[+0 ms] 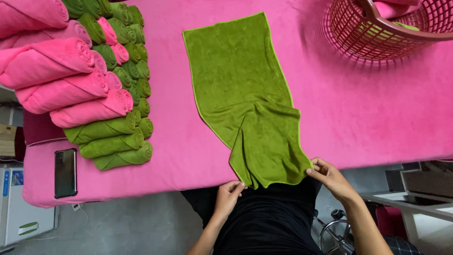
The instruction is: Folding and rolling towels into decorative shapes on a treatment table.
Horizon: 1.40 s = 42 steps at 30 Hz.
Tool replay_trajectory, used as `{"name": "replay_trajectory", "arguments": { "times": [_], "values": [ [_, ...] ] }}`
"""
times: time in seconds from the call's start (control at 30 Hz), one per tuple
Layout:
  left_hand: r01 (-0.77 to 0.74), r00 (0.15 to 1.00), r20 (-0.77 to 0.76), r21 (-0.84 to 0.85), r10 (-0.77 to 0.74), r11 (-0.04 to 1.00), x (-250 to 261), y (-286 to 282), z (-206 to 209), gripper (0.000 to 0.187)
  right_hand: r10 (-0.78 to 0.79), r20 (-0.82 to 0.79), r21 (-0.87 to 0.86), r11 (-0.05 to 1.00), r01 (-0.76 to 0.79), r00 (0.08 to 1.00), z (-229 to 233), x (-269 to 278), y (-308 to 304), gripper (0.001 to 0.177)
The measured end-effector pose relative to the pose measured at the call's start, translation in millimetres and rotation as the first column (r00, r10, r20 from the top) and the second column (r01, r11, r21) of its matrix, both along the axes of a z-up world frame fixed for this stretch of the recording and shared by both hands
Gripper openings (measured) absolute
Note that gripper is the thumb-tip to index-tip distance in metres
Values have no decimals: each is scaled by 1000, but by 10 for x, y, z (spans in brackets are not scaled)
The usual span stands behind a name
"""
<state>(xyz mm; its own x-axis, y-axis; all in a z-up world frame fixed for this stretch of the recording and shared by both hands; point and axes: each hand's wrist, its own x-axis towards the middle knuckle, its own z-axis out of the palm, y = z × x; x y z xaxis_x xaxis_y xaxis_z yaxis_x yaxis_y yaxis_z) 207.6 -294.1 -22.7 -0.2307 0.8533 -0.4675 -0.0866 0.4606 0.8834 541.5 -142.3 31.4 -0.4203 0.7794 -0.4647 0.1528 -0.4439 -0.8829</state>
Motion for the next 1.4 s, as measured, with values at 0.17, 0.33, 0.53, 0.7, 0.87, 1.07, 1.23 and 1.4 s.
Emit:
{"name": "replay_trajectory", "arguments": {
  "times": [0.17, 0.33, 0.53, 0.7, 0.87, 1.07, 1.23, 1.4],
  "values": [
    [-26, 969, -234, 218, 78, 976, -198, -116, 338, 17, -9, -73, -9, 1000, 9, 997, -19, 123, -17, 15],
    [-32, 887, -366, 557, 280, 830, -650, -379, 1006, 32, 15, -221, 28, 1000, -9, 975, -50, 341, -95, 16],
    [45, 986, -164, 384, 21, 922, -768, -817, 622, 31, 275, -45, -103, 955, -279, 960, -67, 237, -215, 13],
    [21, 1000, -16, 258, -17, 966, -760, -1094, 184, 32, 389, -109, -206, 892, -403, 915, -154, 245, -362, 19],
    [61, 998, -25, 352, -56, 934, -879, -1206, 382, 44, 444, -127, -236, 855, -461, 887, 65, 227, -368, 34],
    [183, 933, -301, -72, -196, 980, -953, -992, 490, 24, 552, 289, -201, 834, -514, 782, -5, 75, -303, 18],
    [92, 697, -681, -226, -225, 970, -1011, -534, 552, 13, 573, 687, -176, 728, -663, 447, 171, -63, 26, 16],
    [28, 683, -731, 21, -4, 999, -1091, 424, 1205, 41, -44, 766, 394, 821, -413, 642, 328, -548, 654, 33]
  ]
}}
